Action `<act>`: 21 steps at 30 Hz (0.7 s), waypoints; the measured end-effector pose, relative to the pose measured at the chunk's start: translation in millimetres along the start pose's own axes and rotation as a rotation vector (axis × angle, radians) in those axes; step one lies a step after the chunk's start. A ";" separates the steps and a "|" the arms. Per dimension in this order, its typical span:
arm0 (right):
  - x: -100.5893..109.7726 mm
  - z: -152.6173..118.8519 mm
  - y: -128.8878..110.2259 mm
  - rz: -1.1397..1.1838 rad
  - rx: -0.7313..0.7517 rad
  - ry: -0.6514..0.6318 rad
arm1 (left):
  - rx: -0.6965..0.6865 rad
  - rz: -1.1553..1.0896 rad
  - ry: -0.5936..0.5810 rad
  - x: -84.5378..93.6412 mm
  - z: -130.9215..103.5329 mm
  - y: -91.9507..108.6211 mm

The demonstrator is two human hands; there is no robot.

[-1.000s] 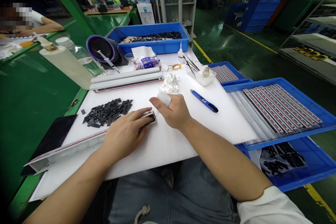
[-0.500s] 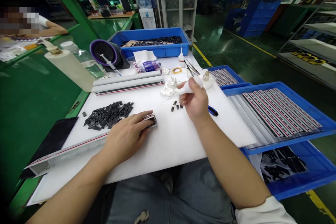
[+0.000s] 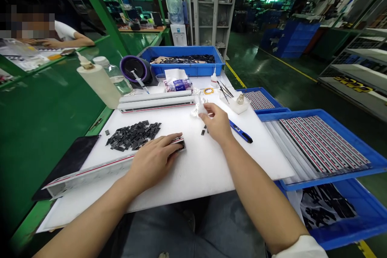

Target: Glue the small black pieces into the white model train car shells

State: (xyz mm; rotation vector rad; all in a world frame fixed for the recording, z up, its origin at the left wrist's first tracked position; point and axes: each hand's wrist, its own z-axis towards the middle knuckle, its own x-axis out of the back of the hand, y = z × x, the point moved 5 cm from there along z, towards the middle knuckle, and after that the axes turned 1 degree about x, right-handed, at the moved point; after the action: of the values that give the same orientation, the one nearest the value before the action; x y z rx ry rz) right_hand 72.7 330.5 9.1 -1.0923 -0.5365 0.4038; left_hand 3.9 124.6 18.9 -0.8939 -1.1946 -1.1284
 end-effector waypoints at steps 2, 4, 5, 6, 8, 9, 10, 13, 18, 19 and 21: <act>-13.5 -3.3 -2.6 -0.176 0.075 -0.079 | 0.003 -0.001 -0.003 -1.0 0.1 -0.9; -26.4 -6.4 -4.4 -0.288 0.142 -0.174 | 0.002 0.003 -0.009 -1.8 0.0 -1.7; -31.4 -7.4 -4.4 -0.333 0.164 -0.210 | 0.001 0.007 -0.011 -1.9 -0.1 -1.9; -35.2 -8.1 -3.9 -0.368 0.180 -0.236 | -0.001 0.013 -0.013 -2.0 -0.3 -2.0; -38.8 -8.5 -2.0 -0.399 0.186 -0.242 | -0.007 0.022 -0.017 -1.9 -0.6 -1.8; -39.5 -9.0 -1.4 -0.400 0.183 -0.235 | -0.009 0.026 -0.016 -1.8 -0.7 -1.8; -40.1 -9.9 -1.4 -0.401 0.182 -0.233 | -0.010 0.030 -0.017 -1.7 -0.8 -1.8; -37.4 -14.1 -7.5 -0.394 0.198 -0.226 | -0.009 0.033 -0.015 -2.1 -0.7 -2.7; 23.5 -1.7 -31.7 -0.348 0.345 0.094 | 0.000 0.011 -0.006 -3.9 -0.6 -5.4; 46.5 6.5 -31.8 -0.350 0.326 0.226 | 0.001 0.003 -0.008 -4.2 -0.7 -5.7; 95.6 25.5 -19.4 -0.372 0.112 0.512 | 0.008 -0.012 -0.007 -4.2 -0.9 -6.4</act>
State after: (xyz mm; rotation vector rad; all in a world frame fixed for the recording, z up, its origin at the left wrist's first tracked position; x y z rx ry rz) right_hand 135.4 394.2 55.8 -0.9171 -0.2464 -0.1705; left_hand -2.1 123.0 14.4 -0.8858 -1.2108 -1.1306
